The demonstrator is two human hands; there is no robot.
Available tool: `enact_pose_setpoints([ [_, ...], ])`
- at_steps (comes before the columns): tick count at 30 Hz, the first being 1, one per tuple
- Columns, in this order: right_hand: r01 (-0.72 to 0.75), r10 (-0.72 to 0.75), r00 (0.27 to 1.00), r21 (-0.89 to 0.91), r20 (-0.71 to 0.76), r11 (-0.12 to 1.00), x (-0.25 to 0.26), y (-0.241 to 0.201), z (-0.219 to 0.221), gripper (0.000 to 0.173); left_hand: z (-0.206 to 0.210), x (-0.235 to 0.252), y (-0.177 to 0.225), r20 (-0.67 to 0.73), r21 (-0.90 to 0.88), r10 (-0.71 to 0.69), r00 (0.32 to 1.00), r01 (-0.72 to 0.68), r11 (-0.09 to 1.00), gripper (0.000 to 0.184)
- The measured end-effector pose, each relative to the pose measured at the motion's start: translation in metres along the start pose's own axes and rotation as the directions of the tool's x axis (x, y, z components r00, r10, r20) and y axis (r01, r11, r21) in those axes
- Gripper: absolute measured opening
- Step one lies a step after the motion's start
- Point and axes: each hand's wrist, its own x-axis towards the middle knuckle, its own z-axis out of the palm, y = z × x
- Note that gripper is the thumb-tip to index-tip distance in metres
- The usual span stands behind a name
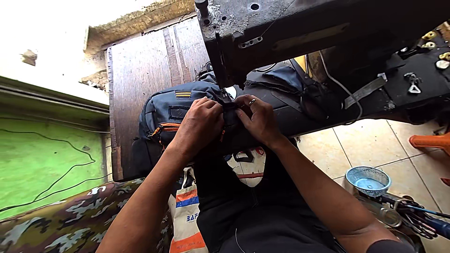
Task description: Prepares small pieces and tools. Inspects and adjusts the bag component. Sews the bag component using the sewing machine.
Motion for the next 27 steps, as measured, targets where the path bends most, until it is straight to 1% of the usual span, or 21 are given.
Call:
enact_pose_setpoints([
  [4, 0.099, -0.099, 0.992, -0.003, 0.076, 0.995, 0.002, 0.008, 0.003, 0.018, -0.006, -0.006, 0.001, 0.009, -0.012, 0.017, 1.000, -0.016, 1.000, 0.017],
  [5, 0.107, -0.107, 0.991, 0.000, 0.076, 0.994, 0.002, 0.008, 0.003, 0.018, -0.007, -0.008, 0.001, 0.009, -0.001, 0.012, 1.000, -0.012, 1.000, 0.017],
  [6, 0.088, -0.089, 0.995, 0.008, 0.053, 0.996, 0.002, 0.008, 0.002, 0.017, -0.006, -0.009, 0.001, 0.007, 0.010, 0.005, 1.000, -0.005, 1.000, 0.018],
  [7, 0.032, -0.033, 0.999, 0.022, 0.021, 0.999, 0.001, 0.007, 0.000, 0.016, -0.004, -0.010, 0.002, -0.002, 0.014, -0.007, 1.000, 0.007, 1.000, 0.018],
  [9, -0.127, 0.129, 0.991, 0.075, -0.031, 0.989, 0.001, 0.005, -0.004, 0.018, -0.001, -0.011, 0.004, -0.020, 0.000, -0.040, 0.999, 0.040, 0.999, 0.020],
  [11, -0.221, 0.228, 0.971, 0.092, -0.075, 0.971, 0.005, 0.005, -0.005, 0.023, 0.000, -0.011, 0.006, -0.029, -0.004, -0.066, 0.997, 0.066, 0.998, 0.022],
  [13, -0.221, 0.231, 0.963, 0.080, -0.136, 0.972, 0.005, 0.003, -0.008, 0.027, 0.002, -0.010, 0.006, -0.043, -0.004, -0.082, 0.996, 0.082, 0.997, 0.017],
  [15, -0.203, 0.214, 0.965, 0.082, -0.153, 0.976, -0.001, -0.001, -0.016, 0.029, 0.003, -0.009, 0.007, -0.045, 0.003, -0.079, 0.996, 0.080, 0.997, 0.015],
  [16, -0.211, 0.228, 0.963, 0.121, -0.143, 0.970, -0.005, -0.002, -0.021, 0.027, 0.003, -0.009, 0.008, -0.047, 0.004, -0.069, 0.997, 0.069, 0.998, 0.016],
  [18, -0.264, 0.295, 0.954, 0.304, -0.058, 0.915, -0.013, -0.005, -0.031, 0.026, 0.002, -0.011, 0.012, -0.086, -0.011, -0.044, 0.995, 0.044, 0.999, 0.018],
  [20, -0.346, 0.354, 0.931, 0.508, 0.083, 0.789, -0.023, -0.009, -0.041, 0.029, 0.000, -0.017, 0.027, -0.175, -0.070, -0.052, 0.983, 0.040, 0.997, 0.023],
  [22, -0.413, 0.367, 0.907, 0.602, 0.206, 0.683, -0.034, -0.014, -0.050, 0.034, -0.001, -0.025, 0.049, -0.223, -0.211, -0.153, 0.963, 0.106, 0.972, 0.034],
  [23, -0.439, 0.367, 0.896, 0.615, 0.248, 0.655, -0.040, -0.016, -0.054, 0.036, 0.001, -0.031, 0.061, -0.202, -0.318, -0.235, 0.951, 0.163, 0.934, 0.041],
  [24, -0.457, 0.364, 0.888, 0.622, 0.280, 0.636, -0.047, -0.019, -0.057, 0.036, 0.005, -0.038, 0.070, -0.138, -0.450, -0.318, 0.938, 0.227, 0.864, 0.047],
  [25, -0.469, 0.359, 0.883, 0.627, 0.304, 0.623, -0.053, -0.021, -0.059, 0.036, 0.010, -0.045, 0.077, -0.049, -0.602, -0.378, 0.924, 0.275, 0.750, 0.047],
  [26, -0.472, 0.349, 0.882, 0.628, 0.318, 0.619, -0.059, -0.022, -0.059, 0.035, 0.015, -0.051, 0.083, 0.040, -0.744, -0.412, 0.910, 0.302, 0.596, 0.040],
  [27, -0.471, 0.338, 0.882, 0.625, 0.328, 0.623, -0.064, -0.023, -0.059, 0.033, 0.020, -0.056, 0.089, 0.125, -0.851, -0.432, 0.893, 0.321, 0.416, 0.029],
])
